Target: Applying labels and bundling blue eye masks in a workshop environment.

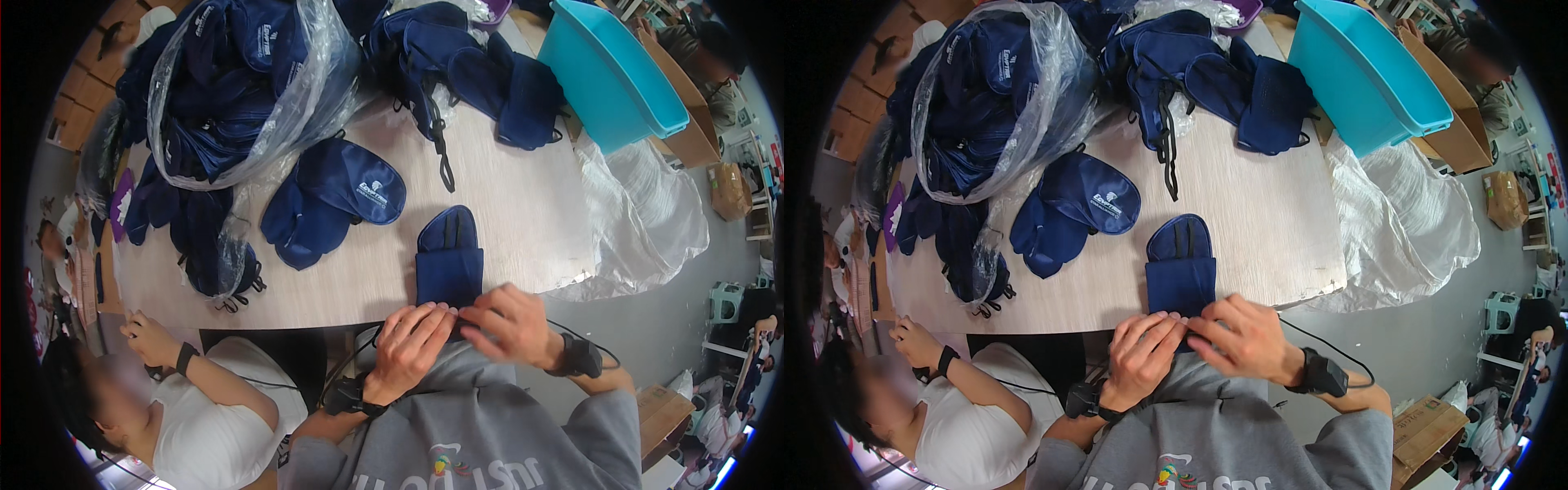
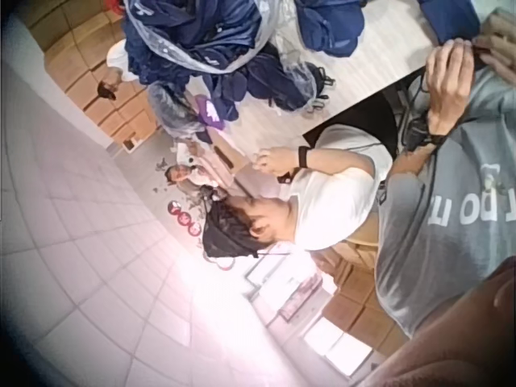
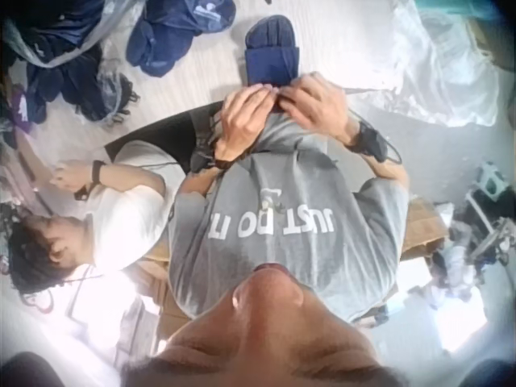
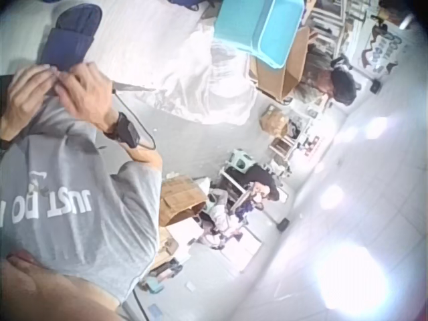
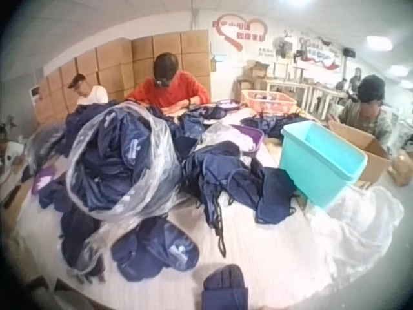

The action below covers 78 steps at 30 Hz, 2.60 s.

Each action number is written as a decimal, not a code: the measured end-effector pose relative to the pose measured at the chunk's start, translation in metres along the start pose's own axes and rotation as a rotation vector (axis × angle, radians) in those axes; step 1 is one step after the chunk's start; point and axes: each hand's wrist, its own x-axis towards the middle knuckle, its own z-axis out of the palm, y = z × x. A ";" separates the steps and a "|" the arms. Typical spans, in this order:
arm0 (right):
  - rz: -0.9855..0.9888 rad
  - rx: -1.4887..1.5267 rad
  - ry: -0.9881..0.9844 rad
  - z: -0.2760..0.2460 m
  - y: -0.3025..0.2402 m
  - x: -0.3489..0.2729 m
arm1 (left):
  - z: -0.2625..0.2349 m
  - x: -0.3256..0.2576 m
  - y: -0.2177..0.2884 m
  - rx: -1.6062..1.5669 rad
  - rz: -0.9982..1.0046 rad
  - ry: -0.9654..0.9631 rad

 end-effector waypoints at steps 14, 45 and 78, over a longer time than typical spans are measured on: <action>0.018 -0.044 -0.077 0.015 0.010 -0.013 | -0.024 0.035 -0.008 -0.329 -0.232 -0.252; 0.483 0.168 0.053 -0.012 0.009 0.025 | -0.029 0.013 -0.014 -0.350 -0.132 -0.012; 0.372 0.090 -0.111 0.007 0.038 0.064 | -0.033 0.016 -0.024 -0.148 -0.012 -0.218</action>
